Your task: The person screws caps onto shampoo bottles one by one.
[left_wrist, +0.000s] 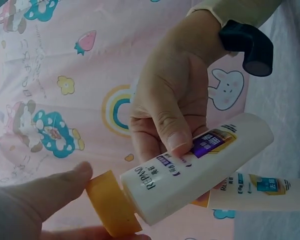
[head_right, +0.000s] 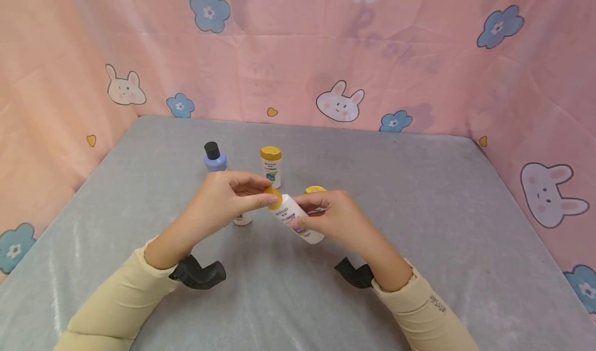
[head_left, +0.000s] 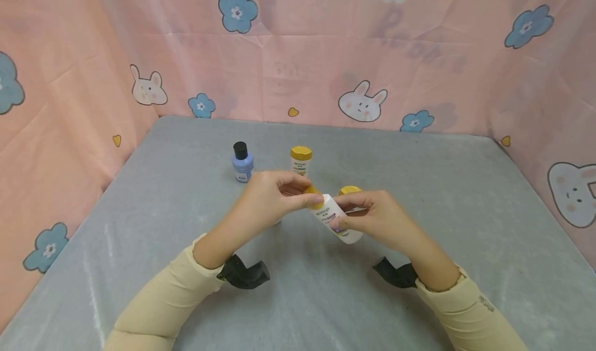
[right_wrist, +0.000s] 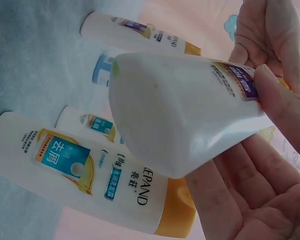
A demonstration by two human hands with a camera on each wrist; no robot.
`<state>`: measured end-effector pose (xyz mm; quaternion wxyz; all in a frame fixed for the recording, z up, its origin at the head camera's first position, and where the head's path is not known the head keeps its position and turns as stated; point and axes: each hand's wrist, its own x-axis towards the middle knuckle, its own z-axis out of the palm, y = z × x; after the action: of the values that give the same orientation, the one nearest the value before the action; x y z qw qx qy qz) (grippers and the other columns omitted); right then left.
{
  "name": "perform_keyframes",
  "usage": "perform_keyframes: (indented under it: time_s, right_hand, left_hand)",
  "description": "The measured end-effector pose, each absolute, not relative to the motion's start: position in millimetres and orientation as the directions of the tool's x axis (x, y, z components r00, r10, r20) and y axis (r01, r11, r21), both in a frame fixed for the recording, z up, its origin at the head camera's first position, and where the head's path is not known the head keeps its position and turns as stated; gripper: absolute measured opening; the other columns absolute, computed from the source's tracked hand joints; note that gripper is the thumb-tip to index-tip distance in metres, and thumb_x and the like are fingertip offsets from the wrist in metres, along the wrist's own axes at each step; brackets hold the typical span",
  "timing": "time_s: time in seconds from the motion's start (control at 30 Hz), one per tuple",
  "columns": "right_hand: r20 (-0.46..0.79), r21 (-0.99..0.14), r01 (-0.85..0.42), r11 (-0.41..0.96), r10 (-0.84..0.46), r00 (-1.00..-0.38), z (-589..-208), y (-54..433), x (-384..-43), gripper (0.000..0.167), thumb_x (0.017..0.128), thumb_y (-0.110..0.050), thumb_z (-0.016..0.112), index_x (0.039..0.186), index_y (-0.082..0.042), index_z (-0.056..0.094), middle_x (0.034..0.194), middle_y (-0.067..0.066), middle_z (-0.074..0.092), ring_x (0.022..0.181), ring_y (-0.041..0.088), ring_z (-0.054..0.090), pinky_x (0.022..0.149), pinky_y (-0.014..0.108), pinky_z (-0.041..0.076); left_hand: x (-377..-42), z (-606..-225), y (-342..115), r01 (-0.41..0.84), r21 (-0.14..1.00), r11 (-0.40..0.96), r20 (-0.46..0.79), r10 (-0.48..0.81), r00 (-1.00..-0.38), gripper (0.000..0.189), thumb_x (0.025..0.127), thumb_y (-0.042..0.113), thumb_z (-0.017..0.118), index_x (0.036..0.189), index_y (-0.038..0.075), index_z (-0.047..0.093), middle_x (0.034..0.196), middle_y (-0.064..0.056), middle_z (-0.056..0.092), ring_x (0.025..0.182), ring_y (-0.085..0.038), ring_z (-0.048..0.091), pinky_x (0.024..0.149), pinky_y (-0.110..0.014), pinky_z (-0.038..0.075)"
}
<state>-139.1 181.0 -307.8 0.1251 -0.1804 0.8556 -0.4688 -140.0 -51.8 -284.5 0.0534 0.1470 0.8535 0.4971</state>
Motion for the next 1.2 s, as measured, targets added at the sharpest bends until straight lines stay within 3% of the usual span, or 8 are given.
perform_keyframes:
  time_s: [0.33, 0.5, 0.73, 0.9, 1.2]
  right_hand:
    - [-0.097, -0.863, -0.145, 0.484, -0.44, -0.893, -304.6, 185.0, -138.4, 0.037, 0.083, -0.024, 0.081, 0.115, -0.006, 0.074, 0.108, 0.013, 0.074, 0.091, 0.02, 0.071, 0.075, 0.033, 0.061]
    - [-0.104, -0.878, -0.124, 0.462, -0.438, -0.893, -303.1, 184.6, -137.8, 0.039, 0.082, -0.024, 0.082, 0.115, -0.006, 0.074, 0.108, 0.014, 0.074, 0.089, 0.019, 0.072, 0.074, 0.032, 0.06]
    - [-0.092, -0.879, -0.135, 0.457, -0.441, -0.893, -303.0, 185.4, -138.2, 0.038, 0.082, -0.024, 0.082, 0.115, -0.006, 0.074, 0.108, 0.014, 0.074, 0.091, 0.021, 0.071, 0.074, 0.033, 0.06]
    - [-0.094, -0.893, -0.136, 0.428, -0.473, -0.876, -302.3, 186.2, -138.9, 0.037, 0.082, -0.022, 0.082, 0.113, -0.006, 0.074, 0.106, 0.012, 0.075, 0.092, 0.022, 0.068, 0.076, 0.034, 0.06]
    - [-0.117, -0.911, -0.11, 0.398, -0.504, -0.856, -302.3, 188.2, -140.9, 0.038, 0.082, -0.02, 0.082, 0.114, -0.002, 0.073, 0.105, 0.012, 0.075, 0.094, 0.017, 0.068, 0.082, 0.033, 0.059]
  left_hand:
    - [-142.5, -283.3, -57.0, 0.218, 0.933, 0.287, 0.062, 0.467, -0.882, 0.041, 0.085, 0.01, 0.079, 0.124, 0.008, 0.07, 0.126, -0.006, 0.069, 0.109, -0.018, 0.071, 0.085, -0.026, 0.06]
    - [-143.1, -279.9, -60.3, 0.186, 0.945, 0.268, 0.046, 0.454, -0.89, 0.05, 0.083, 0.013, 0.081, 0.131, 0.009, 0.065, 0.131, -0.005, 0.067, 0.118, -0.016, 0.067, 0.093, -0.026, 0.057]
    - [-144.7, -279.8, -61.9, 0.22, 0.912, 0.347, 0.047, 0.445, -0.894, 0.038, 0.082, 0.019, 0.082, 0.118, 0.013, 0.072, 0.109, -0.001, 0.072, 0.096, -0.014, 0.069, 0.082, -0.027, 0.06]
    - [-145.1, -281.6, -62.2, 0.247, 0.907, 0.342, 0.061, 0.472, -0.88, 0.033, 0.084, 0.017, 0.081, 0.116, 0.014, 0.074, 0.107, -0.002, 0.073, 0.086, -0.012, 0.072, 0.078, -0.028, 0.06]
    - [-144.8, -281.0, -65.6, 0.322, 0.916, 0.241, 0.133, 0.573, -0.809, 0.032, 0.089, 0.003, 0.072, 0.121, 0.005, 0.071, 0.122, -0.009, 0.071, 0.102, -0.017, 0.072, 0.087, -0.027, 0.059]
